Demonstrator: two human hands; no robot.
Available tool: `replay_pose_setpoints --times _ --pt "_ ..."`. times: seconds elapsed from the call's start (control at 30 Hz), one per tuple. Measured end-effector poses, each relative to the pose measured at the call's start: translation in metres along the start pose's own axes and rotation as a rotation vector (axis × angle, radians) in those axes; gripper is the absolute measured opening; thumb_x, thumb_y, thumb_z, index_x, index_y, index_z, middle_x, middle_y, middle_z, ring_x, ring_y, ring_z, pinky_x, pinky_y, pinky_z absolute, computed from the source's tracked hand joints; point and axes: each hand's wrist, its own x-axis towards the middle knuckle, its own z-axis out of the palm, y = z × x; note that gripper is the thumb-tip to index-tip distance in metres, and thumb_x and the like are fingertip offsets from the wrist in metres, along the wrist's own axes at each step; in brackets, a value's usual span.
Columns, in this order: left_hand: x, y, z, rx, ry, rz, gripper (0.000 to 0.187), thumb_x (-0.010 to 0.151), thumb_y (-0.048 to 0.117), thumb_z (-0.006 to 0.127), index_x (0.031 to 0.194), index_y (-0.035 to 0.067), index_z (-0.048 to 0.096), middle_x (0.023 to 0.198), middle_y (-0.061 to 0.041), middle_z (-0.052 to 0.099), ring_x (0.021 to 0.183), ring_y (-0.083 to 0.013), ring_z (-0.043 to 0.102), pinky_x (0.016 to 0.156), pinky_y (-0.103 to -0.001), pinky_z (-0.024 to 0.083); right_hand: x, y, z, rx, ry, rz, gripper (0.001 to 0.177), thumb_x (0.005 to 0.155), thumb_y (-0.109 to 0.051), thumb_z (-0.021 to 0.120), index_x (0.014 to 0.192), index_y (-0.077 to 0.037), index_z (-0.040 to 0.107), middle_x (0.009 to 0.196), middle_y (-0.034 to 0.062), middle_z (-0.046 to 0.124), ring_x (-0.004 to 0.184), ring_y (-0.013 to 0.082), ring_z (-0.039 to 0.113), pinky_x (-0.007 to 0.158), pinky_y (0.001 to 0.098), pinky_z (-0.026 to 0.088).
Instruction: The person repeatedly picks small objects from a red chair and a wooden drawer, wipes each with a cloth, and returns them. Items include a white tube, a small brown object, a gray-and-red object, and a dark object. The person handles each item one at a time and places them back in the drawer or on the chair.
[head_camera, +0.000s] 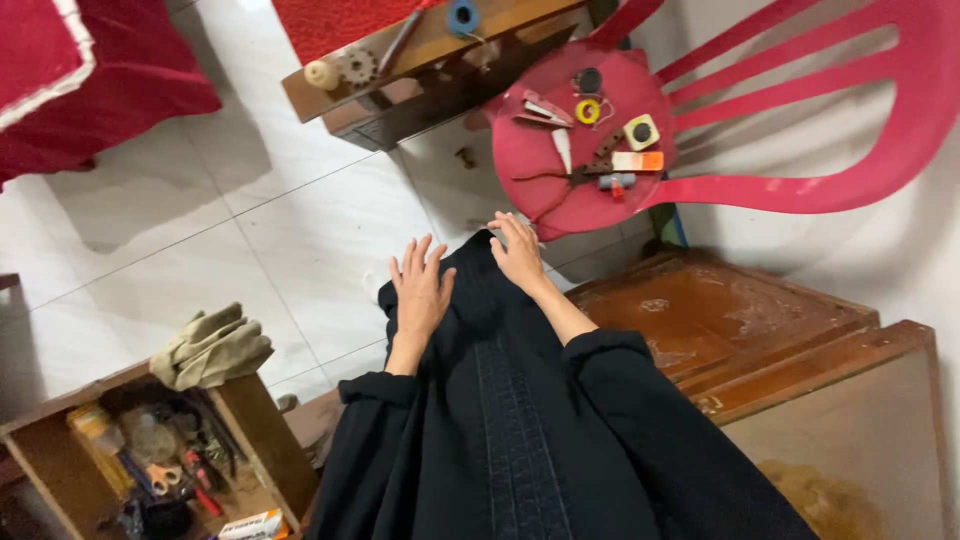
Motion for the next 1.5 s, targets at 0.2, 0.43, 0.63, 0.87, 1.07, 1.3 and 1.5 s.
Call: replay_pose_setpoints --times 0.2,0.43,0.63,0.87,1.07,1.3,1.5 --pt "0.013 0.027 0.017 0.049 -0.036 0.053 0.047 0.101 0.038 0.067 0.145 0.026 0.055 0.159 -0.005 0.047 0.152 -0.0335 0.040 0.120 -0.070 0.029 -0.006 0.048 -0.021 0.044 0.021 0.140 0.034 0.096 -0.023 0.070 0.129 -0.026 0.065 0.149 0.0049 0.062 0.145 0.0315 0.053 0.118 0.0560 0.038" --pt "0.030 0.062 0.027 0.060 -0.113 0.088 0.047 0.101 0.037 0.066 0.145 0.027 0.054 0.160 -0.004 0.046 0.154 -0.0328 0.038 0.121 -0.069 0.028 0.003 0.090 -0.042 0.029 0.128 0.138 0.030 0.095 -0.020 0.070 0.125 -0.026 0.068 0.144 0.0059 0.066 0.139 0.0331 0.058 0.113 0.0558 0.044" --pt "0.039 0.077 0.035 0.049 -0.160 0.096 0.048 0.103 0.038 0.064 0.148 0.029 0.051 0.161 -0.003 0.044 0.155 -0.0324 0.036 0.122 -0.069 0.025 0.018 0.107 -0.053 0.057 0.116 0.174 0.032 0.096 -0.020 0.070 0.127 -0.025 0.067 0.146 0.0088 0.064 0.141 0.0359 0.056 0.114 0.0592 0.042" --pt "0.048 0.073 0.040 0.042 -0.216 0.078 0.047 0.103 0.039 0.063 0.148 0.028 0.052 0.162 -0.005 0.044 0.154 -0.0334 0.037 0.121 -0.069 0.027 0.040 0.158 -0.021 -0.025 0.071 0.195 0.042 0.093 -0.019 0.071 0.135 -0.023 0.065 0.150 0.0139 0.060 0.139 0.0381 0.057 0.113 0.0581 0.045" --pt "0.068 0.066 0.036 0.025 -0.253 0.014 0.054 0.102 0.038 0.064 0.153 0.026 0.049 0.162 -0.007 0.043 0.154 -0.0341 0.037 0.121 -0.070 0.027 0.063 0.178 -0.014 -0.014 -0.138 0.330 0.057 0.097 -0.023 0.067 0.153 -0.018 0.055 0.165 0.0196 0.042 0.149 0.0415 0.045 0.120 0.0583 0.039" --pt "0.096 0.057 0.026 -0.015 -0.284 -0.067 0.056 0.103 0.037 0.064 0.155 0.025 0.048 0.163 -0.008 0.043 0.156 -0.0341 0.035 0.123 -0.069 0.024 0.109 0.179 -0.005 -0.118 -0.312 0.413 0.062 0.101 -0.028 0.064 0.161 -0.019 0.049 0.171 0.0175 0.034 0.149 0.0416 0.045 0.120 0.0566 0.042" --pt "0.107 0.042 0.025 -0.021 -0.318 -0.112 0.055 0.104 0.036 0.063 0.156 0.026 0.047 0.166 -0.007 0.039 0.158 -0.0318 0.031 0.125 -0.068 0.021 0.157 0.194 0.024 -0.116 -0.417 0.519 0.069 0.103 -0.040 0.060 0.167 -0.030 0.036 0.176 0.0067 0.022 0.154 0.0372 0.038 0.119 0.0552 0.044"
